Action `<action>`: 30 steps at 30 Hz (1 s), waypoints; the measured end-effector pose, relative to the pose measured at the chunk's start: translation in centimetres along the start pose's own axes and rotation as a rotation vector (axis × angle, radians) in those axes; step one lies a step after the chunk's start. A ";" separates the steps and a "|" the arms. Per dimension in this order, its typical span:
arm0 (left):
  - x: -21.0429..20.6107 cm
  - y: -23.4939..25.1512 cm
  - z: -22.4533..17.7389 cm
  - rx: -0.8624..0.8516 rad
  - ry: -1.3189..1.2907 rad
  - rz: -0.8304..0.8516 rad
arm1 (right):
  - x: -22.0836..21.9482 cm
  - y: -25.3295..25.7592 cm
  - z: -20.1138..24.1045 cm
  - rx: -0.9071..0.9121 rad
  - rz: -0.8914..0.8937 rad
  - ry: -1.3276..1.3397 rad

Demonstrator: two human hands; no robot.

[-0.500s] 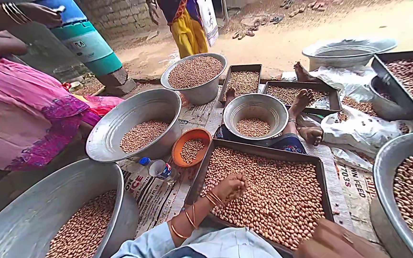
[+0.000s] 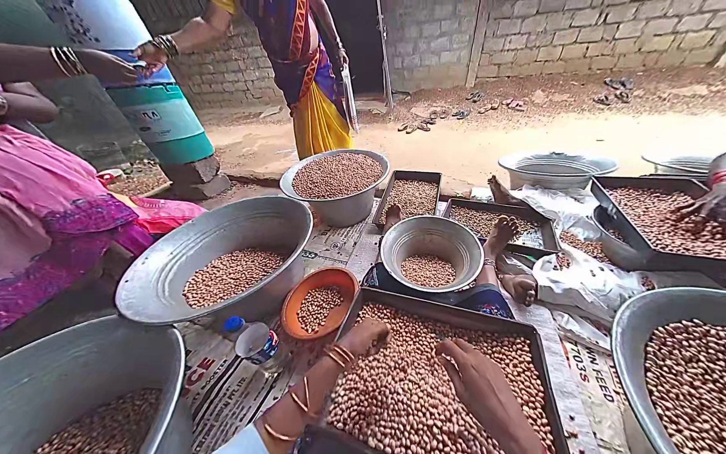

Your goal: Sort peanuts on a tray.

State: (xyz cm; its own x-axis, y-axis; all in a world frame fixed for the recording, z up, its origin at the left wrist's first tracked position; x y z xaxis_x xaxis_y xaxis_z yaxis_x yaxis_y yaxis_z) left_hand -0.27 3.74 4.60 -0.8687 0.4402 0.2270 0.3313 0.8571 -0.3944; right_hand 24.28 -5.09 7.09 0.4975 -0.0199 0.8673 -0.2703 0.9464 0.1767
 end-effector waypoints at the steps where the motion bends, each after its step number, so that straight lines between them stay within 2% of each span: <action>1: 2.4 0.6 -0.3 -0.054 0.218 -0.178 | 0.8 0.2 -1.1 -0.120 0.102 -0.037; 3: 6.0 0.7 -1.5 -0.046 0.629 -0.451 | 1.8 0.6 -3.5 -0.324 0.242 -0.116; 4: 6.9 0.7 -1.9 -0.028 0.785 -0.509 | 2.0 0.8 -4.7 -0.403 0.277 -0.155; 6: 6.9 1.0 -1.9 -0.066 0.920 -0.537 | 2.2 1.3 -6.6 -0.520 0.286 -0.187; 8: 4.9 1.9 -1.5 -0.151 0.907 -0.435 | 2.3 2.0 -8.1 -0.578 0.250 -0.190; 12: -0.3 3.8 -0.3 -0.146 0.860 -0.025 | 2.7 3.6 -9.5 -0.711 0.245 -0.254; 14: -2.1 4.6 0.8 -0.100 0.904 0.040 | 2.9 3.9 -9.6 -0.768 0.297 -0.310; 18: -2.8 5.4 2.3 -0.128 0.951 0.030 | 2.3 3.4 -10.3 -0.829 0.356 -0.310; 22: -2.0 5.6 3.2 -0.190 0.917 0.008 | 0.4 3.0 -8.9 -0.831 0.431 -0.173; 25: -1.8 5.8 3.3 -0.205 0.903 -0.002 | -0.6 3.7 -5.8 -0.671 0.465 0.090; 28: -1.7 6.0 3.2 -0.200 0.877 -0.029 | -0.3 5.1 -4.4 -0.442 0.338 0.492; 30: -1.7 5.9 3.3 -0.214 0.864 -0.050 | 1.1 5.7 -4.1 -0.369 0.214 0.652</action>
State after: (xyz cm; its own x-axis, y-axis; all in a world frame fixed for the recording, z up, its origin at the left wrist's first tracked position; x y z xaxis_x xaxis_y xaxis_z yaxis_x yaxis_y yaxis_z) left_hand 1.96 7.10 -1.07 -0.3315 0.3743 0.8660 0.4372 0.8744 -0.2106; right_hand 26.68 1.64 7.18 0.8806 0.2605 0.3958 -0.1803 0.9567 -0.2286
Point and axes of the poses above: each hand's wrist, its own y-axis towards the middle knuckle, its own x-axis out of the back of the hand, z = x × y, the point moved 1 cm from there along y, towards the middle knuckle, and after that the axes turned 2 degrees about y, right-handed, at the moved point
